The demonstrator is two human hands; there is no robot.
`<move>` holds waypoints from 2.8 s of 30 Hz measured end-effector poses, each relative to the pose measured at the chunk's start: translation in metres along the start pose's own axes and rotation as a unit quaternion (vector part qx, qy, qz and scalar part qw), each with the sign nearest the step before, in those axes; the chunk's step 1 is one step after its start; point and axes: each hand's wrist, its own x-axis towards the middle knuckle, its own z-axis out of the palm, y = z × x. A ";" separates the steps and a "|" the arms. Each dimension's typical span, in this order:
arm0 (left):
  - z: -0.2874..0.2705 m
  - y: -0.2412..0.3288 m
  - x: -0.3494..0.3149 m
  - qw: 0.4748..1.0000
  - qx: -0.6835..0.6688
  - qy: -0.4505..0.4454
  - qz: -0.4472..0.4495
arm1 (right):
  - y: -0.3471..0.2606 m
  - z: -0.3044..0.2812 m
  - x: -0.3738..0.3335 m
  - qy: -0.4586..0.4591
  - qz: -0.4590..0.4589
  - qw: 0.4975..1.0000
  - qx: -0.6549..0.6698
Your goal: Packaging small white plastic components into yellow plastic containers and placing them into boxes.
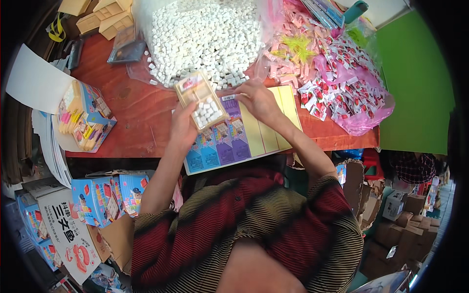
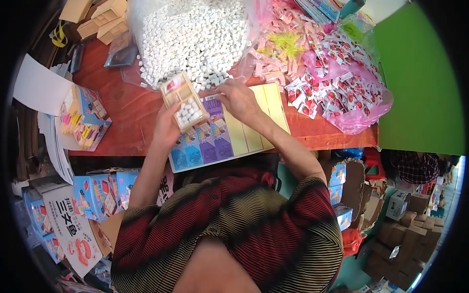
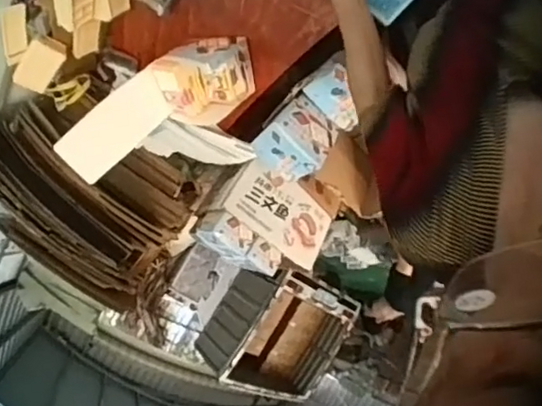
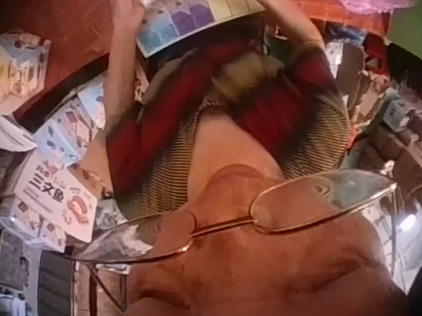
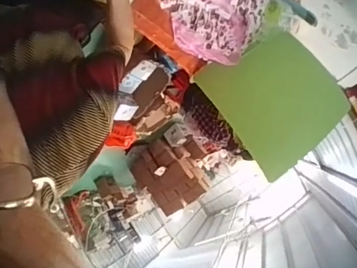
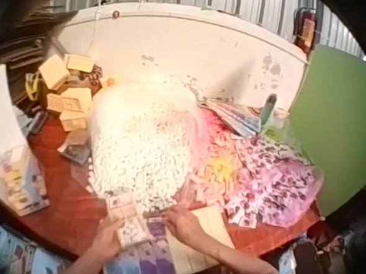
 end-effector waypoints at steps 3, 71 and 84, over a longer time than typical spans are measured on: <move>-0.003 -0.015 -0.019 1.000 -0.005 0.028 0.000 | -0.003 0.014 -0.007 0.008 -0.028 0.999 -0.045; 0.040 -0.043 -0.006 0.996 -0.077 0.047 0.003 | -0.011 -0.006 0.015 0.185 0.221 0.843 0.454; 0.043 -0.045 -0.003 0.995 -0.084 0.050 0.009 | -0.024 -0.016 0.003 0.051 0.299 0.684 0.663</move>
